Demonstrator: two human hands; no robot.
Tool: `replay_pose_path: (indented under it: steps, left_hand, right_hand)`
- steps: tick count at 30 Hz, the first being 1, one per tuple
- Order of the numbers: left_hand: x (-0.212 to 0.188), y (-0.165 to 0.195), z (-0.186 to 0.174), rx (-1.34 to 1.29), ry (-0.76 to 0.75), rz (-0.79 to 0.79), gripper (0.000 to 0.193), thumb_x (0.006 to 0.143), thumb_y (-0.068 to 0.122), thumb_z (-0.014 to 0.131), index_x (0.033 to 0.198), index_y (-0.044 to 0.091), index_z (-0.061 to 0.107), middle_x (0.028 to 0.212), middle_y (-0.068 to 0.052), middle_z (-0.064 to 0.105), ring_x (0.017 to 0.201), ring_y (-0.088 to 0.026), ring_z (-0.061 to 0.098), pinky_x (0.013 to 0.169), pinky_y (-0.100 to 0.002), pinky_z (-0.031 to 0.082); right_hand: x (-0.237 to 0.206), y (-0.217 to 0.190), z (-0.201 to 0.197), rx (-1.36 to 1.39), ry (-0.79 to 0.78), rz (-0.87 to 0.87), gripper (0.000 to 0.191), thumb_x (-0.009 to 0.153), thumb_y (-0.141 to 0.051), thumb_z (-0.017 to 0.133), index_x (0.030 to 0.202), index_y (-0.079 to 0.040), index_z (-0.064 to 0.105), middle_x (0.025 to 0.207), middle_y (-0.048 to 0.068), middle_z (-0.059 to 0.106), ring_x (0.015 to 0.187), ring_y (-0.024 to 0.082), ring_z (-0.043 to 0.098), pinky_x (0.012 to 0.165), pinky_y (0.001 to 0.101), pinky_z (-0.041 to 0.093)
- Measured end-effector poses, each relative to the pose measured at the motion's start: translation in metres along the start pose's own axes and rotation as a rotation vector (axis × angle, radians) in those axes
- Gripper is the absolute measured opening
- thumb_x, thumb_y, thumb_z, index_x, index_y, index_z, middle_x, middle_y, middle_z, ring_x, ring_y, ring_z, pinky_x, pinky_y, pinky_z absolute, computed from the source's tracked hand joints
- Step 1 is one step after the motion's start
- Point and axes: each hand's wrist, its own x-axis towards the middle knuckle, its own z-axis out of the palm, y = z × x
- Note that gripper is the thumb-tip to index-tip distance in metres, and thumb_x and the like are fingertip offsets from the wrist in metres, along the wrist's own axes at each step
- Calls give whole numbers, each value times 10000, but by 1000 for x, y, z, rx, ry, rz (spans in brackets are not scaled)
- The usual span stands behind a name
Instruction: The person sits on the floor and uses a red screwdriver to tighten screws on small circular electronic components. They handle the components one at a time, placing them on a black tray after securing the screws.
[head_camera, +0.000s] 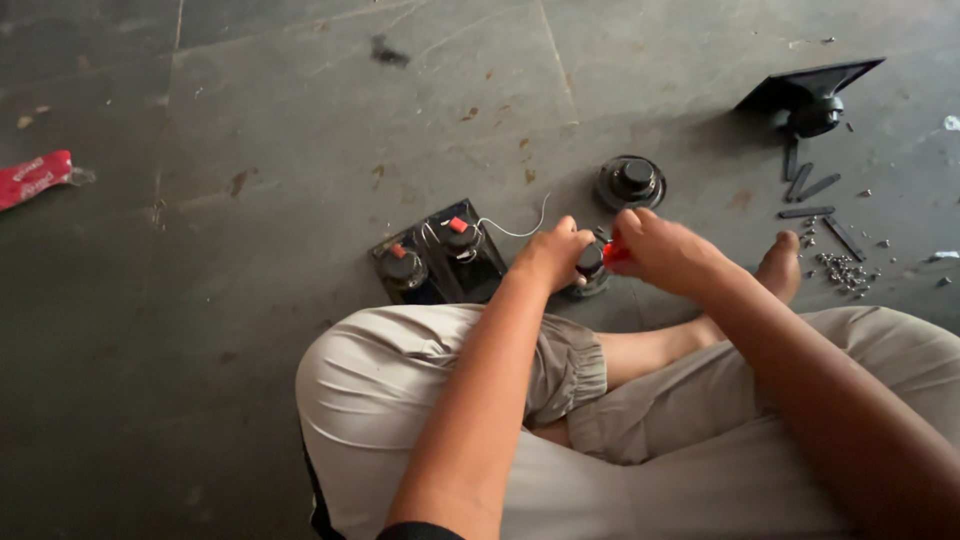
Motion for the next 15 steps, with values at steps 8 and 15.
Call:
replay_pose_path:
  steps: [8,15]
  left_hand:
    - [1,-1,2,-34,2,4,626,665,186,919,1220,193,633,1300,-119,583,1092,-397,674,925,-486,561]
    - [1,-2,1,-12,10,28,655,662,215,935,1238,187,622,1289,-129,585,1079,-407,677,918,-491,563]
  right_hand:
    - [6,-8,3,-301,-165,437,495,1102,-458,531,945,-18,695,862,206,717,856,392,734,752,475,591]
    - [1,17,7,-108,-87,224,569,750,-260,812,1153,41,546,1184,289,588,917,438,702,753,470,587]
